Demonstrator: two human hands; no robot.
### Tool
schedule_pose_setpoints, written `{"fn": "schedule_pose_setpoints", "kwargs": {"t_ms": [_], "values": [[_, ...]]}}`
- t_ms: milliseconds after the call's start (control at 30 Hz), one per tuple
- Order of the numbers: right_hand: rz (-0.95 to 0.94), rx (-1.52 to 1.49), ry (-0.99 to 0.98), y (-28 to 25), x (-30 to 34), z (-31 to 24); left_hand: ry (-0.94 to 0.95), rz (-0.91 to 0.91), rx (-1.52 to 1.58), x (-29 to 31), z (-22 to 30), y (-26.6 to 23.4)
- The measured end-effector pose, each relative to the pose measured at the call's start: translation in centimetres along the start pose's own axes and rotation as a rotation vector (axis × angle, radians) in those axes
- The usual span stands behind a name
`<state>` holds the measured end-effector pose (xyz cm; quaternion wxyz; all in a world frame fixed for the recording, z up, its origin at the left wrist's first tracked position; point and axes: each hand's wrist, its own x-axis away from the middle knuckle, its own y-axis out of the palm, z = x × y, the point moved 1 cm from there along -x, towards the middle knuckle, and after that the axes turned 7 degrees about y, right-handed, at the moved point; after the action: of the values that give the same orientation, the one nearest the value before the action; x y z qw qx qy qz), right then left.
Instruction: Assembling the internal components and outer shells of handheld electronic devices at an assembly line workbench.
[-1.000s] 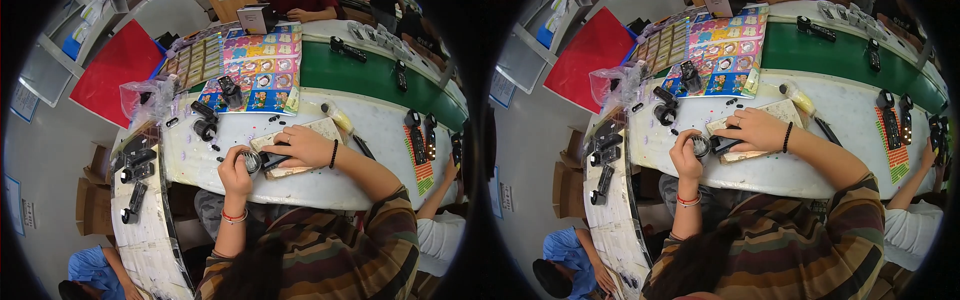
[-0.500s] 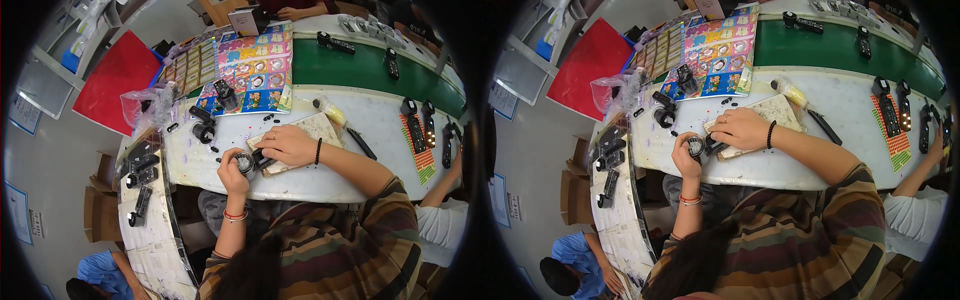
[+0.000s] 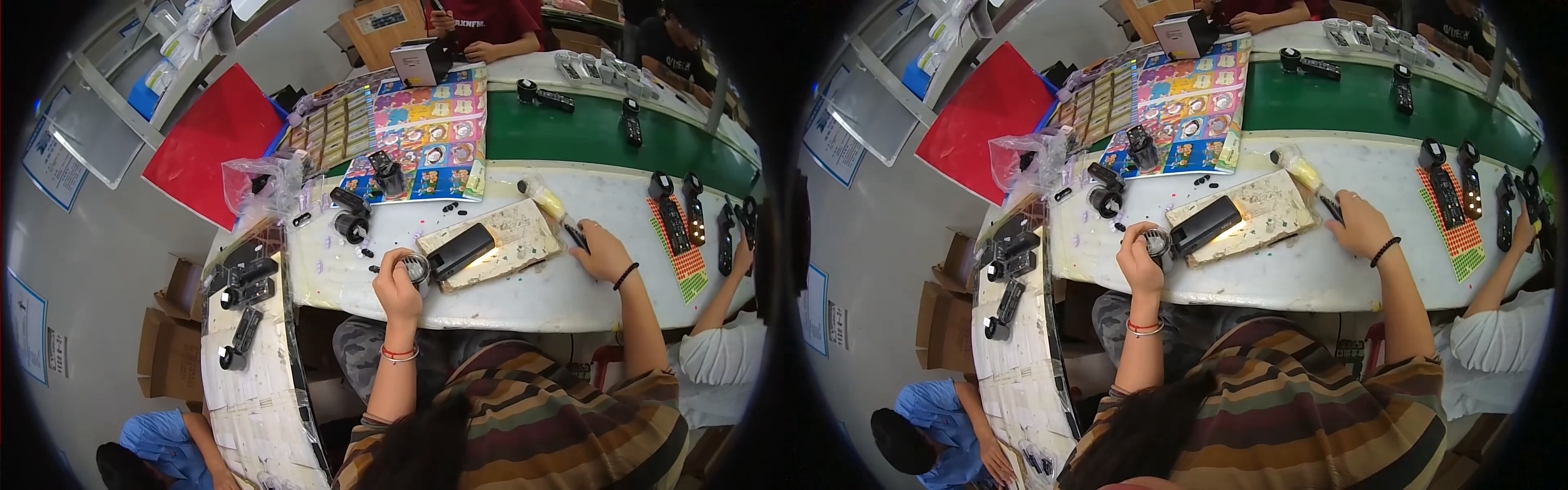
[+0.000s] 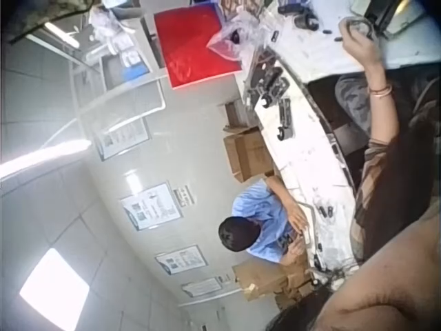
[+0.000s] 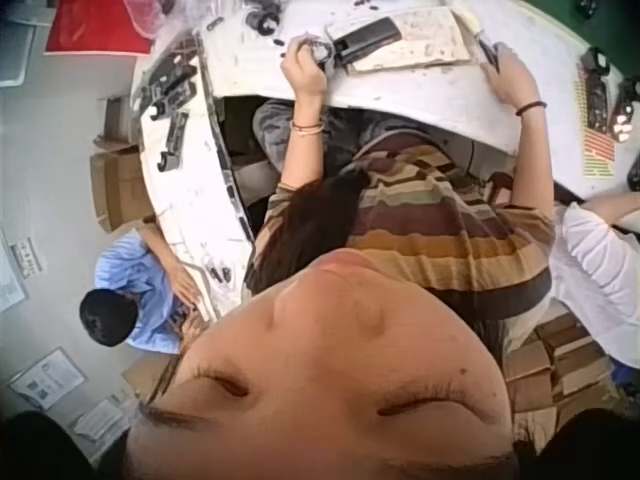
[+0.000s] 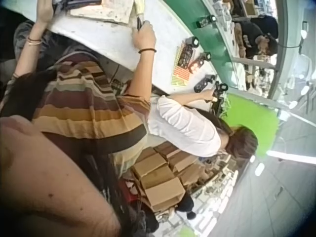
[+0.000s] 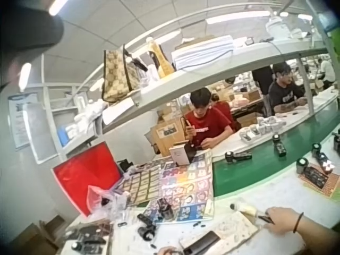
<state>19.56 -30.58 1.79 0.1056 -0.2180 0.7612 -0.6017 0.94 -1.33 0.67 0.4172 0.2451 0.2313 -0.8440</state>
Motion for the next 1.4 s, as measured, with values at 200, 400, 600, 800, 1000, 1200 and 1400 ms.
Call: {"fn": "schedule_pose_setpoints", "kwargs": {"t_ms": [200, 400, 600, 800, 1000, 1200, 1400], "values": [[-0.059, -1.016, -0.098, -0.3, 3.3, -4.1, 0.008, -0.004, -0.046, -0.1, -0.2, -0.2], [-0.096, -0.527, -0.358, 1.2, 6.9, -5.6, 0.015, -0.017, -0.019, 0.0, -0.3, 0.2], [0.279, -0.549, -0.364, 2.6, 8.1, -5.4, 0.074, -0.003, -0.054, -0.1, 0.0, -0.1], [0.252, -0.489, -0.317, 1.8, 8.2, -4.9, 0.100, -0.013, -0.007, 0.1, -0.9, 0.1], [0.500, -0.371, -0.244, 0.8, 6.0, -3.2, 0.077, -0.026, -0.019, -0.1, -0.8, 0.1], [0.582, -0.001, -0.112, 1.2, 1.3, -1.0, 0.065, -0.012, 0.027, -0.3, -0.5, 0.0], [0.559, -0.247, -1.069, -0.6, 0.4, -12.5, 0.124, -0.077, 0.105, -1.3, 3.0, 0.5]]}}
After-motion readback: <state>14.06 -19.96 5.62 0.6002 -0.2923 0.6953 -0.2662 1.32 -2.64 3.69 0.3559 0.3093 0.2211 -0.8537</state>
